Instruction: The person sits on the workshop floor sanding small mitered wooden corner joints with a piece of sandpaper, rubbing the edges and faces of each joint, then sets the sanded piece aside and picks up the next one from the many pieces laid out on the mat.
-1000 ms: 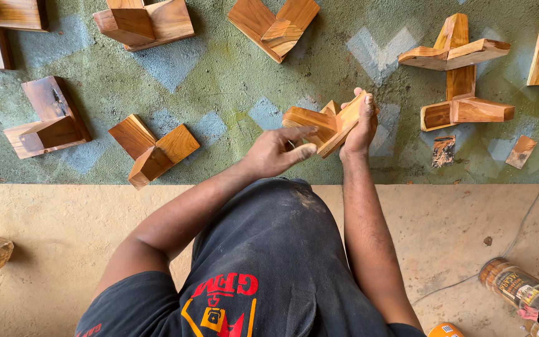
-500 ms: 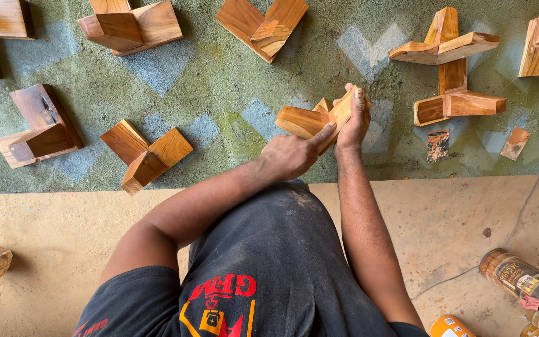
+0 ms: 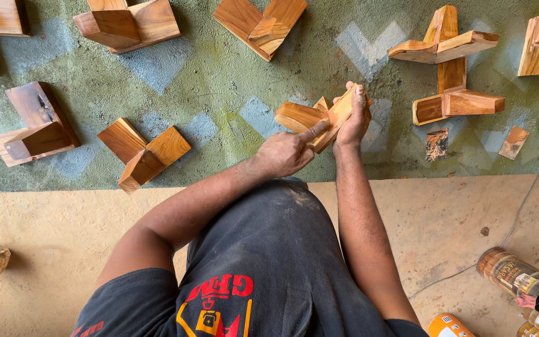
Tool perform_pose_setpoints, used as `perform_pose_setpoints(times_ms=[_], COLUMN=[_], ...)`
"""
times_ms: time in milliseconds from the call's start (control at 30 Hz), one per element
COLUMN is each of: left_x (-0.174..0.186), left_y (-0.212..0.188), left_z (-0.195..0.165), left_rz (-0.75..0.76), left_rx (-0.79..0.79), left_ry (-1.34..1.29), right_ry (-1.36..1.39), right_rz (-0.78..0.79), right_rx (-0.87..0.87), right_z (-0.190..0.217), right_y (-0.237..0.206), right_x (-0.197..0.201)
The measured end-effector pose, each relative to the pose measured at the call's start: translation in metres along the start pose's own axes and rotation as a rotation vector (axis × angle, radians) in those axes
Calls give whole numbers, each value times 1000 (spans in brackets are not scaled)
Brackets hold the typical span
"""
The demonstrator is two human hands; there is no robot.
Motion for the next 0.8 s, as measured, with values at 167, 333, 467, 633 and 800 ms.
perform_pose_setpoints(times_ms=[167, 333, 467, 633, 800], left_x=[-2, -1, 0, -8, -15], left_y=[6, 6, -1, -13, -32], left_z=[-1, 1, 1, 11, 28], left_rz=[13, 122, 114, 210, 282], left_rx=[-11, 13, -18, 11, 91], left_ry=[16, 80, 116, 126, 133], right_ry=[72, 100, 121, 103, 59], right_rz=[-19, -57, -65, -117, -116], right_rx=[-3, 6, 5, -46, -64], right_z=[-8, -10, -7, -5, 0], right_y=[7, 8, 7, 1, 1], right_x=[2, 7, 6, 6, 4])
Point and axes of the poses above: each hand's wrist, its own y-axis towards the middle knuckle, its own x-axis out of the back of the hand, z = x × y, the point moved 5 cm from there along y, towards the middle knuckle, and after that the axes turned 9 degrees about -x, right-handed, at the moved point
